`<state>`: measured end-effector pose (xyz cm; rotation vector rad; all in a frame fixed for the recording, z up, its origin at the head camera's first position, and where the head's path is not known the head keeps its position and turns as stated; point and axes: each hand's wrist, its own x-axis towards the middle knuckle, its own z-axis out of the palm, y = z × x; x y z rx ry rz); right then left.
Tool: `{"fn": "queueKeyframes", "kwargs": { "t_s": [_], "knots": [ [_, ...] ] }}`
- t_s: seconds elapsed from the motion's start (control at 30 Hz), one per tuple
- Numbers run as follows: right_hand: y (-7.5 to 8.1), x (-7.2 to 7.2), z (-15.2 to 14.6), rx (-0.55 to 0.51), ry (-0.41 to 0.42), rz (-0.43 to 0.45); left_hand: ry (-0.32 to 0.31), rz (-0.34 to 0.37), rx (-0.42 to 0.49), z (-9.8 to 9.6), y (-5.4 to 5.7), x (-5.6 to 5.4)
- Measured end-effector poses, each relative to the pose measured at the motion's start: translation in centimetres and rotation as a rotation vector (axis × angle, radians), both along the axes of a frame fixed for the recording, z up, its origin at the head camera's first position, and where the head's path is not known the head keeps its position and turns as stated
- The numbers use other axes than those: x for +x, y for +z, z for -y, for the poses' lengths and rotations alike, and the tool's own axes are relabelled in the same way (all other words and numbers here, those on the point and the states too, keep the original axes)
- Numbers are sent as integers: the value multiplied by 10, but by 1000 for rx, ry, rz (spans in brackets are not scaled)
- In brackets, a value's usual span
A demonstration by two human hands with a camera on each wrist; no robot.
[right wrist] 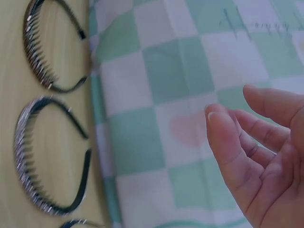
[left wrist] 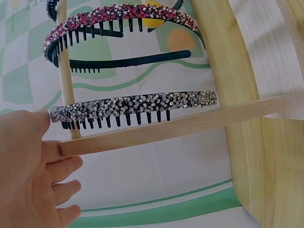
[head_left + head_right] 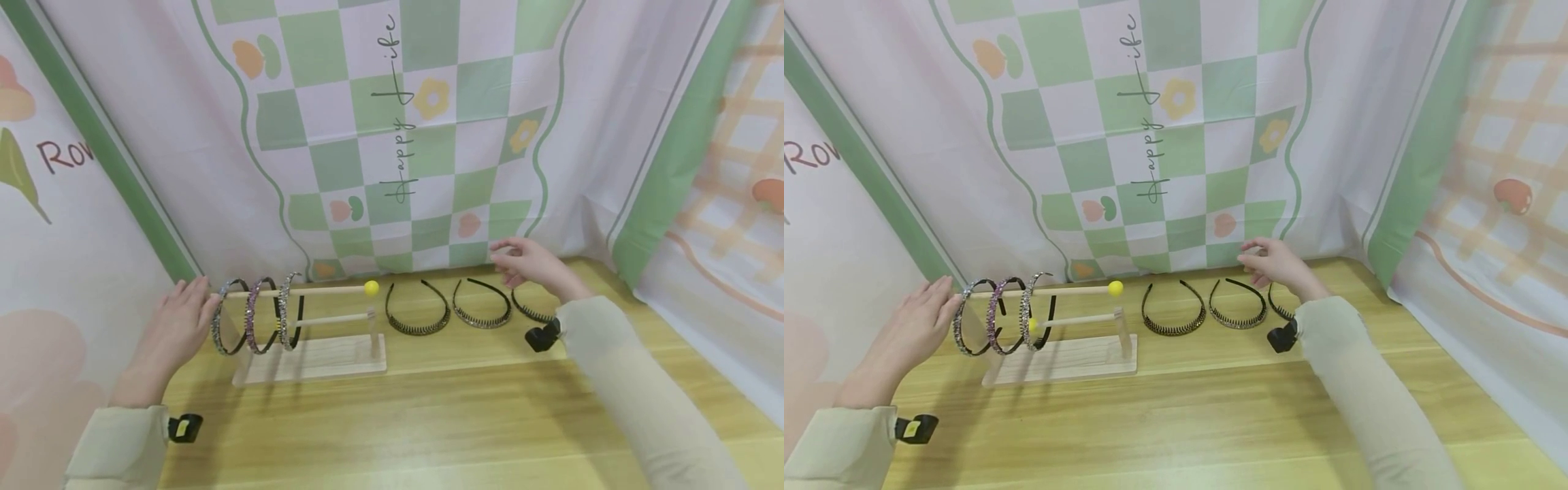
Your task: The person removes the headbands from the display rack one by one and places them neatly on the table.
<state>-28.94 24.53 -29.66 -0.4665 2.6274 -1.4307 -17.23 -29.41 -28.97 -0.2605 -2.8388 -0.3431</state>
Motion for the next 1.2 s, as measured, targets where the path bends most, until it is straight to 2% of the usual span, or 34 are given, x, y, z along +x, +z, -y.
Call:
{"fn": "queueKeyframes", "kwargs": {
  "t_s": [0.3, 0.57, 0.6, 0.9, 1.2],
  "knots": [
    [28, 2, 45, 39, 37, -40, 4, 3, 0, 0, 0, 1],
    [50, 8, 82, 15, 83, -60, 8, 7, 0, -1, 1, 1],
    [49, 4, 85, 10, 89, -59, 8, 7, 0, -1, 1, 1],
    [66, 11, 120, 13, 109, -101, 4, 8, -3, -1, 2, 2],
    [73, 17, 152, 1, 211, -121, 5, 10, -6, -1, 2, 2]
  ]
}}
